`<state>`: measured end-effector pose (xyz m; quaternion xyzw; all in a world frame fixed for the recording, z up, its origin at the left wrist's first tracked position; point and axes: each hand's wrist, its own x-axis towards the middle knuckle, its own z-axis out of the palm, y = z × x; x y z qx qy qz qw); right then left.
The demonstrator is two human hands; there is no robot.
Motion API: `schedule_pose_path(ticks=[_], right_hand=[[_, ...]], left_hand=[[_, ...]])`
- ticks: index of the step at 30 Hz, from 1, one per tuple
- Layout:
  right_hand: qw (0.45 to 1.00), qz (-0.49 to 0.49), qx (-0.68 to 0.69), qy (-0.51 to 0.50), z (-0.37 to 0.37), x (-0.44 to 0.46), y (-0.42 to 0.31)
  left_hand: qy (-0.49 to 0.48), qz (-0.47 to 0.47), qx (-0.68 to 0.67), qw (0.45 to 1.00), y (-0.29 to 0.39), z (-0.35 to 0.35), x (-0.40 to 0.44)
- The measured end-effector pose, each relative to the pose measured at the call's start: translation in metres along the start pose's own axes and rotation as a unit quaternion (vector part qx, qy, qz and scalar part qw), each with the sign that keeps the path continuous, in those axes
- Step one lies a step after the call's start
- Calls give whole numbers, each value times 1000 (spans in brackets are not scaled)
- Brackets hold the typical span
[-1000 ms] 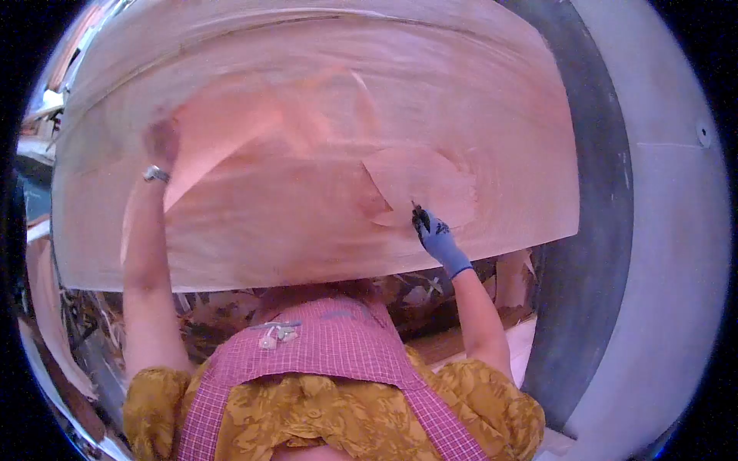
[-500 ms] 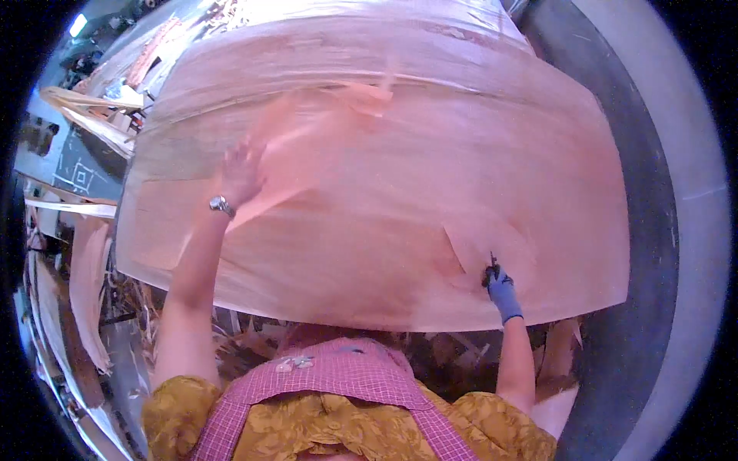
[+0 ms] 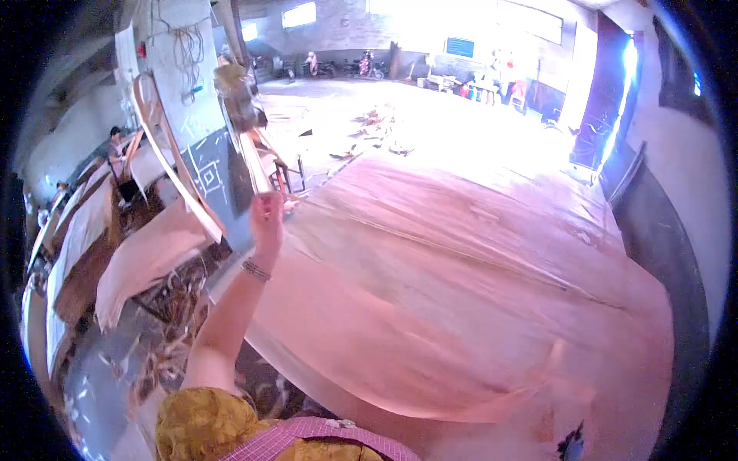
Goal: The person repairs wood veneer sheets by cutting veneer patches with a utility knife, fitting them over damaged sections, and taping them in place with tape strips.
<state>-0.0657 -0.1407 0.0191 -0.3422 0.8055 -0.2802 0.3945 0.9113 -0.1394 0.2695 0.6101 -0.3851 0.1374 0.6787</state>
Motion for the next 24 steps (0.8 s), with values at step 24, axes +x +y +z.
schedule_pose_path(ticks=[24], right_hand=[[614, -732, 50, -291, 618, -573, -579]], left_hand=[[-241, -314, -292, 871, -59, -167, 216]])
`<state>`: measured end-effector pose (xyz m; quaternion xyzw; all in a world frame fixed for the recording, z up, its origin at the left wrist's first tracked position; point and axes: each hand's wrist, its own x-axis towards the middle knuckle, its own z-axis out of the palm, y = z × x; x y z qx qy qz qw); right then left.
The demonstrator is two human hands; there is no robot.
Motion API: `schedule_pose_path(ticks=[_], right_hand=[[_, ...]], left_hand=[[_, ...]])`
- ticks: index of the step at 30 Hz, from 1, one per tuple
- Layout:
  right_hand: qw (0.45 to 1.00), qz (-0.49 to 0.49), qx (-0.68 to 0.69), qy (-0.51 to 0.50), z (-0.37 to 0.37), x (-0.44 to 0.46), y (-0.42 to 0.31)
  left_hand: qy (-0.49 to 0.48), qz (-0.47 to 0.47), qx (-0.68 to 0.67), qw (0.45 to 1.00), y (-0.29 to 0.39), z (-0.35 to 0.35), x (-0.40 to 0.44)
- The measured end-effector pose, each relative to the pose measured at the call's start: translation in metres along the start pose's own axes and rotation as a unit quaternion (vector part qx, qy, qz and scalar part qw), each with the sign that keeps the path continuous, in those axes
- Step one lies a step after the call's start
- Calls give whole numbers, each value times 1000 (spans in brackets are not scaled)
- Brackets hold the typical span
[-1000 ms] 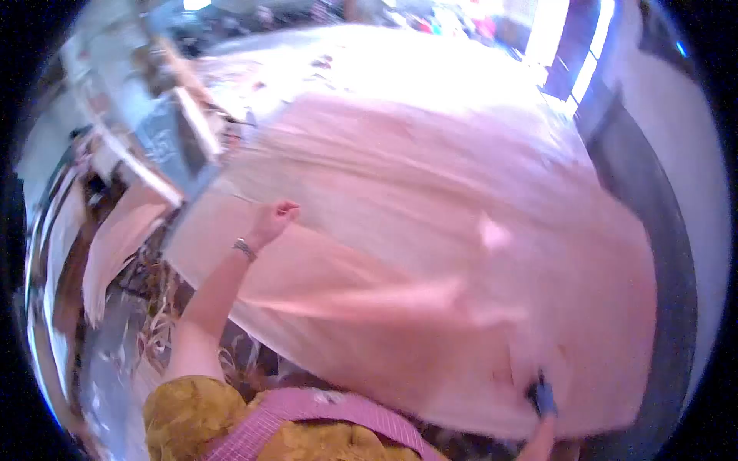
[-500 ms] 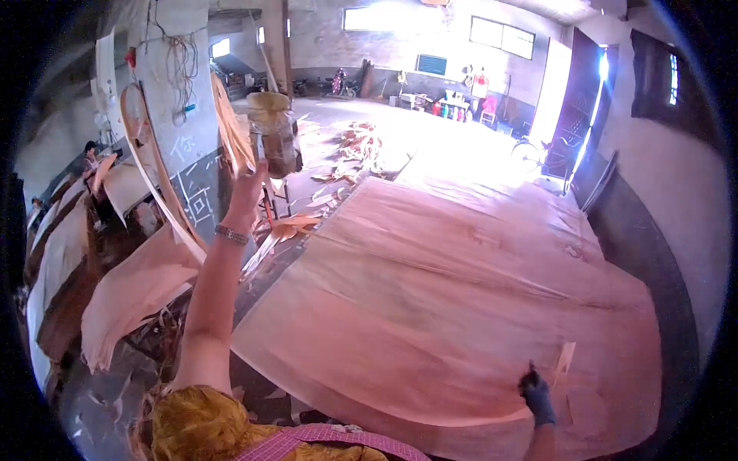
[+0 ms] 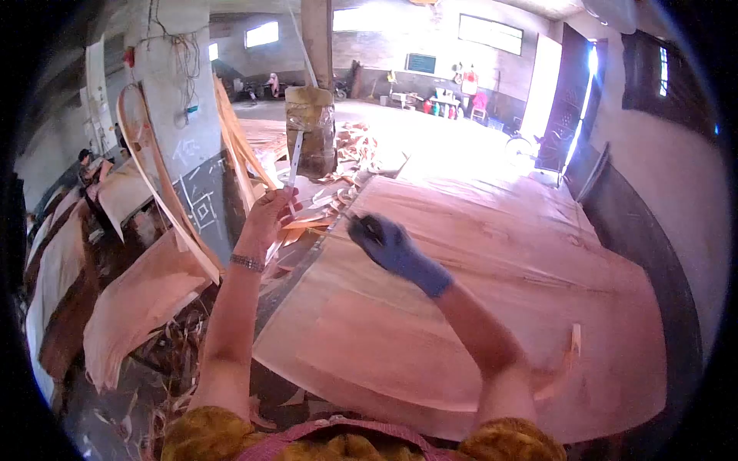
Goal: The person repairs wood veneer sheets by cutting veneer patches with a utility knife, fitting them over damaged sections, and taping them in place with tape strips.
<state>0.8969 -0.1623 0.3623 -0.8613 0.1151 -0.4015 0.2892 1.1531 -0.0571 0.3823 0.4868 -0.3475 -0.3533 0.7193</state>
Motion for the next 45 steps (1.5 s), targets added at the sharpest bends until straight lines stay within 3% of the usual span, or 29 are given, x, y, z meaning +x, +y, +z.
schedule_pose_path(ticks=[3, 6, 9, 10, 13, 14, 17, 19, 22, 24, 26, 28, 30, 31, 33, 34, 36, 37, 39, 41, 42, 44, 45], right_hand=[[997, 9, -1, 82, 47, 78, -20], [958, -47, -162, 231, 83, 117, -32], [947, 117, -196, 227, 100, 122, -79], [938, 95, -203, 263, 110, 121, -83], [948, 97, -43, 299, 139, 136, -48], [950, 165, -13, 265, 137, 139, -78], [917, 103, 237, 305, 153, 153, -74], [910, 122, 258, 301, 157, 147, -77], [911, 117, 254, 304, 184, 111, -47], [910, 153, 255, 289, 196, 74, -45], [906, 176, 259, 284, 204, 43, -48], [903, 176, 277, 278, 215, 12, -42], [899, 220, 276, 259, 220, -13, -51], [905, 254, 233, 249, 225, -22, -48], [903, 233, 252, 259, 226, -36, -52], [903, 235, 249, 259, 224, -39, -53], [904, 244, 245, 251, 222, -51, -57], [915, 236, 226, 238, 218, -56, -59], [934, 219, 187, 211, 202, -68, -63], [957, 140, -88, 238, 182, -77, -75], [940, 88, -221, 243, 171, -79, -80], [938, 36, -183, 292, 147, -88, -88], [935, 11, -165, 314, 134, -89, -92]], left_hand=[[-54, -4, 3, 999, -6, -20, 4], [-98, 2, -7, 995, -16, -28, -13], [-182, -51, -20, 982, -68, -67, -5], [-216, -68, -16, 974, -82, -76, -11], [-241, -167, -4, 956, -131, -99, -46], [-267, -182, -25, 946, -157, -110, -59], [-340, -269, -21, 901, -210, -138, -102], [-399, -328, -25, 856, -230, -158, -126], [-337, -468, -201, 791, -280, -212, -137], [-242, -506, -226, 796, -300, -253, -130], [-167, -495, -198, 829, -369, -317, -96], [-30, -511, -212, 833, -363, -357, -72], [56, -481, 55, 873, -327, -361, -48], [64, -414, 222, 881, -275, -336, -48], [31, -131, 449, 883, -218, -292, -35], [-92, -90, 327, 936, -217, -268, -10], [-234, -129, 111, 957, -166, -185, -3], [-341, -113, -25, 933, -130, -136, -22], [-433, -126, -121, 884, -78, -58, -60], [-430, -91, -79, 895, -79, -17, -73], [-397, -80, -101, 909, -78, 0, -80], [-330, -53, -145, 931, -77, 30, -97], [-309, -84, -178, 931, -80, 41, -97]])
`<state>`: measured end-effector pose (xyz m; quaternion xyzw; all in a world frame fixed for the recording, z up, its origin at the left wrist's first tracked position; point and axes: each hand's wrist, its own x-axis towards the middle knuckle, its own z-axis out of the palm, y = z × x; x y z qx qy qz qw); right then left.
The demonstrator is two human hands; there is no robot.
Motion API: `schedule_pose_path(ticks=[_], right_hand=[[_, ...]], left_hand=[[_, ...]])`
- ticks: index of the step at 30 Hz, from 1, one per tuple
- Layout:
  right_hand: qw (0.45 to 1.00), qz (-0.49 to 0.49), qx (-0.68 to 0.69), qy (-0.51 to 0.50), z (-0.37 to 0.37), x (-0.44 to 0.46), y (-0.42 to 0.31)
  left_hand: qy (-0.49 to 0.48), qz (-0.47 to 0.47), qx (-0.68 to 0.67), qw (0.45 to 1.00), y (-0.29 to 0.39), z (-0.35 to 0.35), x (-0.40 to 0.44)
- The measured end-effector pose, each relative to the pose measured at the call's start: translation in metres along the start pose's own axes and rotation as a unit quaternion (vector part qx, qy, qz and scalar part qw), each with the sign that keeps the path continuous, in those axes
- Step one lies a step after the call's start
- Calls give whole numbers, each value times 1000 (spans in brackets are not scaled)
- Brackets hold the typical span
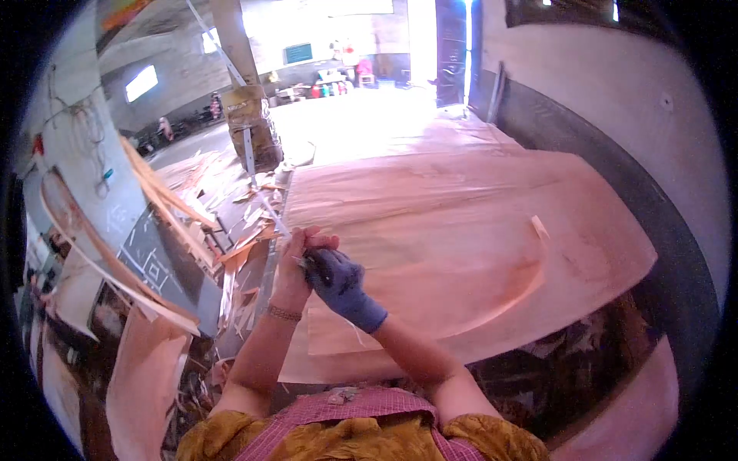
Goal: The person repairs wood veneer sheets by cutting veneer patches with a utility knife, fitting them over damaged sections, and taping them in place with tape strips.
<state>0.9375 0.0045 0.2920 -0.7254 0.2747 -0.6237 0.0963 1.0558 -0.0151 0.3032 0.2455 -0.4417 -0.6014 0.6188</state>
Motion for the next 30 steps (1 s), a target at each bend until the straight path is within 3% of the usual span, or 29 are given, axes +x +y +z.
schedule_pose_path(ticks=[1, 3, 5, 6, 7, 11, 15, 17, 20, 21, 24, 27, 30], right_hand=[[999, -37, -3, 12, -11, -4, 10], [967, 141, 209, -23, -44, -27, 24], [908, 266, 324, -28, -86, -46, 28], [890, 305, 339, -13, -116, -54, 23], [870, 345, 351, 4, -145, -59, 20], [862, 402, 309, -3, -250, -94, 28], [875, 408, 262, 24, -330, -140, 41], [878, 416, 234, 40, -364, -158, 51], [844, 503, 173, 70, -419, -195, 72], [827, 504, 213, 129, -434, -221, 87], [784, 598, 78, 147, -501, -256, 111], [780, 597, -42, 183, -563, -286, 150], [781, 572, -51, 245, -627, -321, 220]], left_hand=[[20, -14, -40, 999, -9, 5, 8], [62, -55, -83, 993, -9, 49, 5], [-1, -128, 11, 992, -30, 66, -2], [-34, -169, 55, 983, -47, 76, -9], [-125, -167, 107, 972, -62, 86, -21], [-189, -265, 122, 938, -114, 164, -27], [-263, -333, 220, 878, -176, 226, -14], [-311, -333, 262, 851, -206, 257, -1], [-368, -328, 334, 804, -277, 295, 23], [-371, -315, 360, 796, -303, 308, 29], [-359, -285, 370, 808, -393, 354, 65], [-382, -166, 403, 815, -508, 399, 108], [-400, -160, 400, 809, -632, 457, 153]])
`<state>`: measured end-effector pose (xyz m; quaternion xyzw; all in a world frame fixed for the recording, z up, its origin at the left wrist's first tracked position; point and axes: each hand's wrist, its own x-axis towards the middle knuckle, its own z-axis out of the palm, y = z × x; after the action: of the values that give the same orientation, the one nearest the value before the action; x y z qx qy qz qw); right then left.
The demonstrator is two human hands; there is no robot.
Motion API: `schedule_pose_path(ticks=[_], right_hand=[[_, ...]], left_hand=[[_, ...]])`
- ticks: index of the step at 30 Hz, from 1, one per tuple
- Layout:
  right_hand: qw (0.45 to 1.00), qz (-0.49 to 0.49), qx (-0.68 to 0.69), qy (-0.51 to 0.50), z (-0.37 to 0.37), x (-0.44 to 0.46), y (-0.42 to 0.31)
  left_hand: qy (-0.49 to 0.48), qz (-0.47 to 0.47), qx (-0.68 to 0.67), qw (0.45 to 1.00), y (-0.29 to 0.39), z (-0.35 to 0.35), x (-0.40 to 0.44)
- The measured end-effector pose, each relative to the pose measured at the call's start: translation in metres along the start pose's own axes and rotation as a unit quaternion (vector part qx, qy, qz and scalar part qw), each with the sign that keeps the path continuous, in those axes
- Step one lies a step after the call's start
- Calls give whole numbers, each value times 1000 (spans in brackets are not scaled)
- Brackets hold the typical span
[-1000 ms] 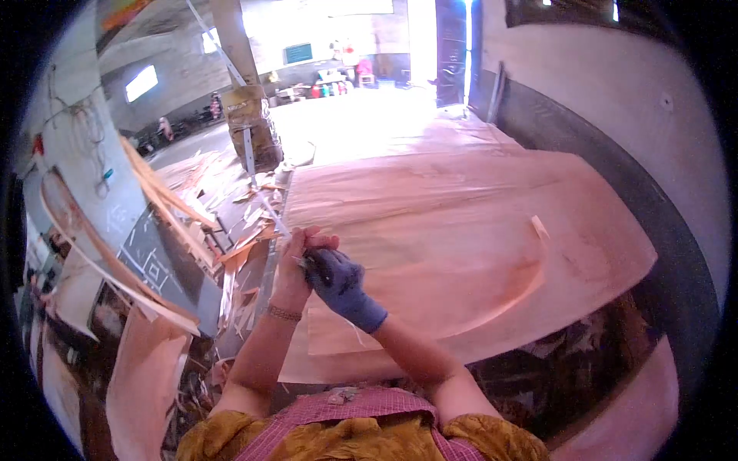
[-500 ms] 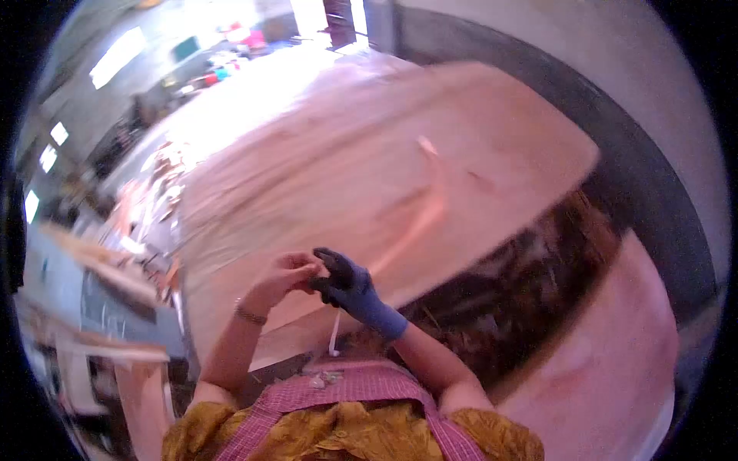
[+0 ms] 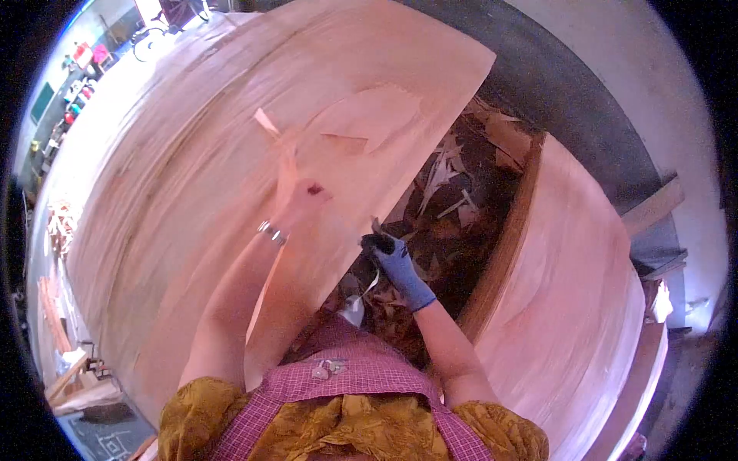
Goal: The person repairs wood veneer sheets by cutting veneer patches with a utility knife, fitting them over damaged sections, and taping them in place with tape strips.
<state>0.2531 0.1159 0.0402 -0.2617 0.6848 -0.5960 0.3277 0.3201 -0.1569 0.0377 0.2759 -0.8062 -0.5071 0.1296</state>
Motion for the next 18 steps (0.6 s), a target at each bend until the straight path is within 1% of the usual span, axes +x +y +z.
schedule_pose_path(ticks=[1, 2, 5, 8, 9, 11, 12, 14, 17, 18], right_hand=[[998, -56, -18, 35, -14, 31, 18], [999, 3, 2, 44, -25, 51, 18], [979, 182, 44, 74, -52, 126, -1], [984, 163, 44, 59, -85, 203, 29], [983, 161, 66, 61, -92, 230, 37], [978, 191, 51, 62, -110, 271, 46], [977, 200, 43, 65, -101, 235, 40], [977, 194, 58, 67, -103, 245, 53], [974, 203, 80, 62, -109, 253, 73], [971, 213, 89, 60, -109, 248, 71]], left_hand=[[-5, -1, 2, 1000, -5, 18, 39], [-11, -5, 4, 1000, -6, 35, 67], [-22, -28, 144, 989, 29, 50, 147], [-40, -55, 163, 984, 25, 73, 225], [-6, -32, 193, 981, 14, 84, 252], [61, 16, 253, 965, -4, 103, 290], [40, 2, 265, 963, 4, 97, 251], [2, -34, 289, 957, 2, 101, 260], [76, -5, 303, 950, 28, 95, 248], [48, 46, 345, 936, 24, 99, 234]])
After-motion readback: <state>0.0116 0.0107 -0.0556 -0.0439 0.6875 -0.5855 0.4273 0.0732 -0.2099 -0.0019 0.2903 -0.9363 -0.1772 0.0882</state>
